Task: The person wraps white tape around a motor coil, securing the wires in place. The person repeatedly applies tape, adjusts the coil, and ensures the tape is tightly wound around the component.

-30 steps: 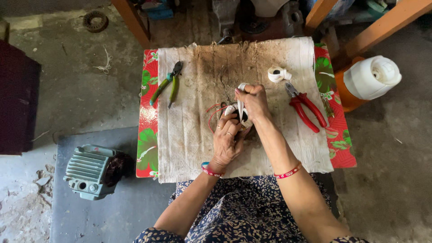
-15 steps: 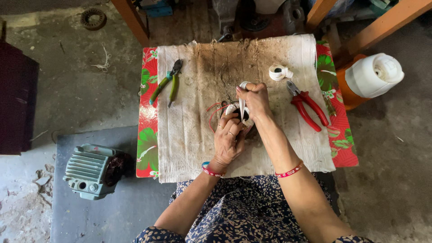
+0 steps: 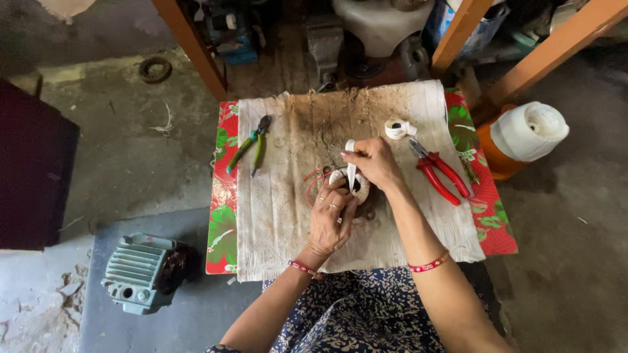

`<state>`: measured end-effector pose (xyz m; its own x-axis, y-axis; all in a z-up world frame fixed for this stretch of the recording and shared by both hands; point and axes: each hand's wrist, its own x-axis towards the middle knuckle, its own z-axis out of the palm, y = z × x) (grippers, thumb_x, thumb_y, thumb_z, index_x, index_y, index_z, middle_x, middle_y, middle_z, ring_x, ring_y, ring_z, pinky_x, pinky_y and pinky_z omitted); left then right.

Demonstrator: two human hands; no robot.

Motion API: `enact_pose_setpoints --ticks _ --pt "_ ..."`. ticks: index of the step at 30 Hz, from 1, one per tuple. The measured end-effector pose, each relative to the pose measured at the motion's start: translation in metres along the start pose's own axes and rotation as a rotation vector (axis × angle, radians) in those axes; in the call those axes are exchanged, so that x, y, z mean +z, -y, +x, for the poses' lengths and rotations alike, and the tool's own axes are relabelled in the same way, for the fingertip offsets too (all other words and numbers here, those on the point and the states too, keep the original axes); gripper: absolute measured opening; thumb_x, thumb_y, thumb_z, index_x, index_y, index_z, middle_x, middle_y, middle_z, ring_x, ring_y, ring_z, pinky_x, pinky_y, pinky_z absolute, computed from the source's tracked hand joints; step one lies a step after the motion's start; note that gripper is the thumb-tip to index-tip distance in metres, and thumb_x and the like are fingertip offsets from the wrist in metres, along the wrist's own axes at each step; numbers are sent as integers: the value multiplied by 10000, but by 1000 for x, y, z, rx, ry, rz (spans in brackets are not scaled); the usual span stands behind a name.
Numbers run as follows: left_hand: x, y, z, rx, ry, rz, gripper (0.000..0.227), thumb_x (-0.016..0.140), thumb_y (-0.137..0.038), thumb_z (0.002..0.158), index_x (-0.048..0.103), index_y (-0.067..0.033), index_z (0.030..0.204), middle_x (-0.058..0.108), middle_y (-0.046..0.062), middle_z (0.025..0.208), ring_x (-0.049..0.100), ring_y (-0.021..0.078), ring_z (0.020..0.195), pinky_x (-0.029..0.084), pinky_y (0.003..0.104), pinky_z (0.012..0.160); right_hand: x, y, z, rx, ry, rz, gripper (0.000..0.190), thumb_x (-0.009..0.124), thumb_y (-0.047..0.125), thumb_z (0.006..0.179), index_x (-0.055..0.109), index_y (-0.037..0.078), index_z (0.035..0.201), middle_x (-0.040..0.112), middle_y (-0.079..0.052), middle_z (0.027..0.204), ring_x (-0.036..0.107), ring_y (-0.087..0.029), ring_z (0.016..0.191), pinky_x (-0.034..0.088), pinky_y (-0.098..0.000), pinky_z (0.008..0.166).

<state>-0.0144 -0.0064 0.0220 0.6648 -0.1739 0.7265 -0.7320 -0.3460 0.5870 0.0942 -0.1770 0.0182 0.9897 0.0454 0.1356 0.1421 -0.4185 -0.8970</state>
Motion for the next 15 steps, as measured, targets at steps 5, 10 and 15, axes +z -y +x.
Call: enact_pose_setpoints --ticks 5,10,15 --pt "10 -4 10 -248 1 90 100 698 -125 942 711 -41 994 735 156 980 689 350 953 539 431 841 -17 33 -11 54 -88 -312 174 826 214 849 773 50 877 726 -124 701 656 -171 587 481 -356 573" --pt "12 11 41 -470 136 111 262 744 -286 819 775 -58 945 757 147 812 739 341 711 562 419 669 -11 51 -2 37 -180 -307 213 818 146 769 713 29 914 740 -157 776 729 -254 710 540 -396 664" --pt "23 28 59 -488 222 238 287 803 -304 721 769 -28 791 732 196 743 724 361 664 571 437 657 -4 58 14 5 -291 -490 248 795 92 728 720 32 956 754 -182 892 735 -336 819 560 -421 719"
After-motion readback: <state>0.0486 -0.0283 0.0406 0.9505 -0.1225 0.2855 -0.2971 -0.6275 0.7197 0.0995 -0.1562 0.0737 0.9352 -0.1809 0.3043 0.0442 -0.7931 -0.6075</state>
